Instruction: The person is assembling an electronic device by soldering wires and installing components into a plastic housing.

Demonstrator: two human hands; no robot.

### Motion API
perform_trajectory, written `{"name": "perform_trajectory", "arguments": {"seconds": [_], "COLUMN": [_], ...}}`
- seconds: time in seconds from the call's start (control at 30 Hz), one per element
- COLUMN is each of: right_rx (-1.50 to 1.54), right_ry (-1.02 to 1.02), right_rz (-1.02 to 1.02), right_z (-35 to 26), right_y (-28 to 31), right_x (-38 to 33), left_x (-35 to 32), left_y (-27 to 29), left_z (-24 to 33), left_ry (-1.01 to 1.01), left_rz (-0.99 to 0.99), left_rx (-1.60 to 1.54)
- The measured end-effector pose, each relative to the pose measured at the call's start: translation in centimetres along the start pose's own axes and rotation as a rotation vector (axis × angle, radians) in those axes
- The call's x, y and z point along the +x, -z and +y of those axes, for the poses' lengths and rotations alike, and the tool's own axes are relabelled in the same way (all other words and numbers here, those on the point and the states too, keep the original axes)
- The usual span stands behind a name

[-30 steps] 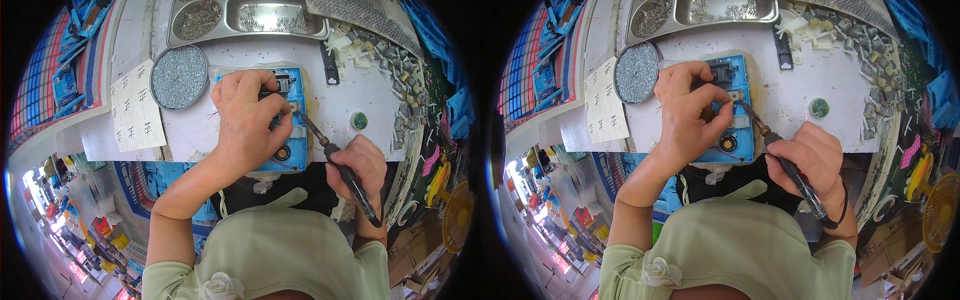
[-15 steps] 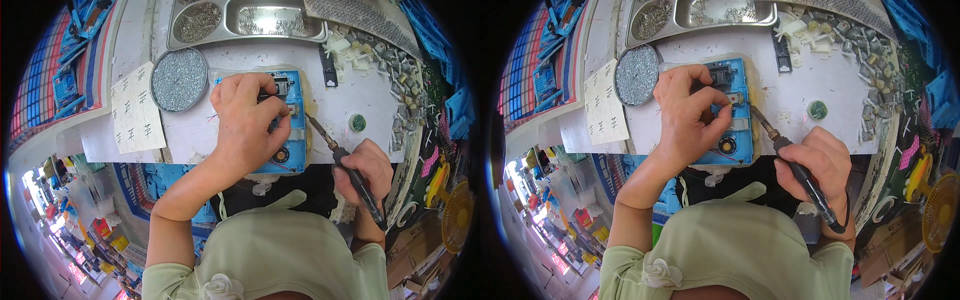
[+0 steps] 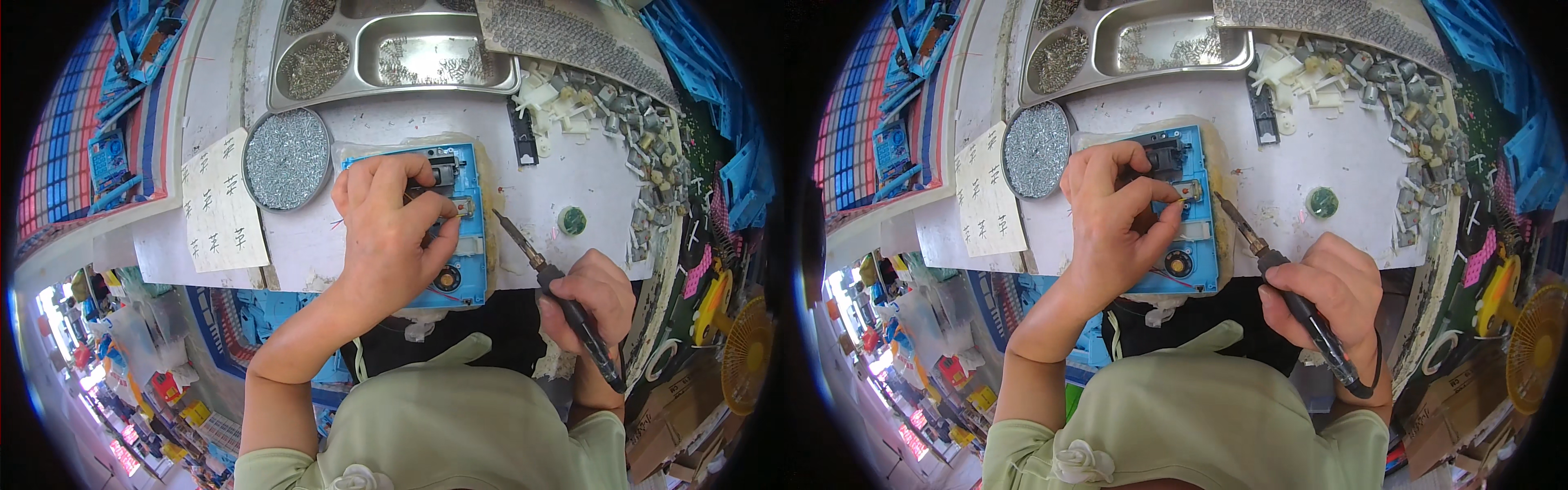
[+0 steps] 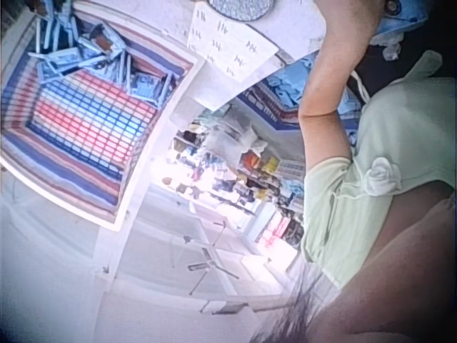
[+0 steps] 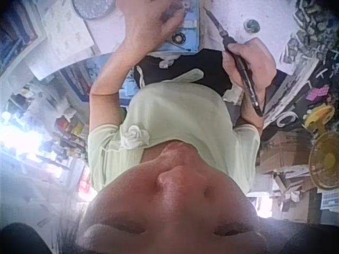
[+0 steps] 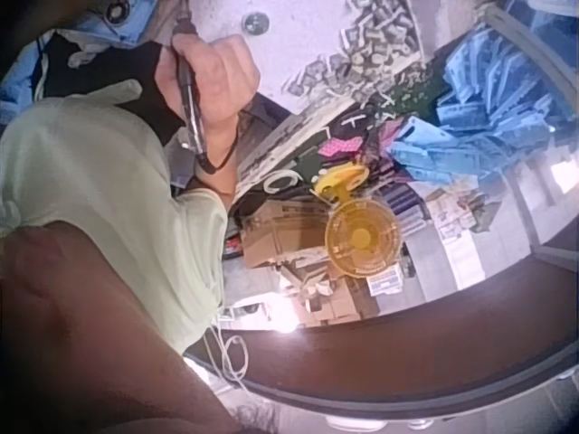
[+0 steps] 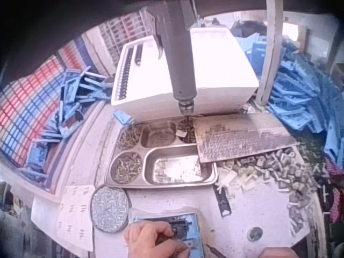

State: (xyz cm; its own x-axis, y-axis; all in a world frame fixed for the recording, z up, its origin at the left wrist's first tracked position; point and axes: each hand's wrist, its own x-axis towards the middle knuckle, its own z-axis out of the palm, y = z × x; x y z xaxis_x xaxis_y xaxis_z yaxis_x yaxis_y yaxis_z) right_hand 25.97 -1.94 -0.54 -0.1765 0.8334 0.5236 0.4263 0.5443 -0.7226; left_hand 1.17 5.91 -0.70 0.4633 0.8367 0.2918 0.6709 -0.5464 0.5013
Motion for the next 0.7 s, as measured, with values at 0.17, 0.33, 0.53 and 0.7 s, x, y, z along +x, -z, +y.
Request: {"name": "perform_trajectory", "arguments": {"seconds": [0.17, 0.33, 0.53, 0.7], "right_rx": [-0.006, -0.013, -0.011, -0.017], "right_ry": [0.004, 0.014, 0.016, 0.039], "right_rz": [0.009, 0.007, -0.022, -0.044], "right_z": [0.2, 0.3, 0.7, 1.0], "right_y": [-0.1, -0.4, -0.7, -1.0], "right_x": [-0.2, 0.2, 0.8, 1.4], "left_x": [0.0, 0.5, 1.3, 1.8], "left_y": [0.3, -0.1, 0.1, 0.2], "left_z": [-0.2, -0.1, 0.2, 0.3], "left_ry": [0.004, -0.033, -0.09, -0.135], "left_rz": [0.0, 0.024, -0.009, -0.053], "left_rx": [-0.029, 0.023, 0.095, 0.132]}}
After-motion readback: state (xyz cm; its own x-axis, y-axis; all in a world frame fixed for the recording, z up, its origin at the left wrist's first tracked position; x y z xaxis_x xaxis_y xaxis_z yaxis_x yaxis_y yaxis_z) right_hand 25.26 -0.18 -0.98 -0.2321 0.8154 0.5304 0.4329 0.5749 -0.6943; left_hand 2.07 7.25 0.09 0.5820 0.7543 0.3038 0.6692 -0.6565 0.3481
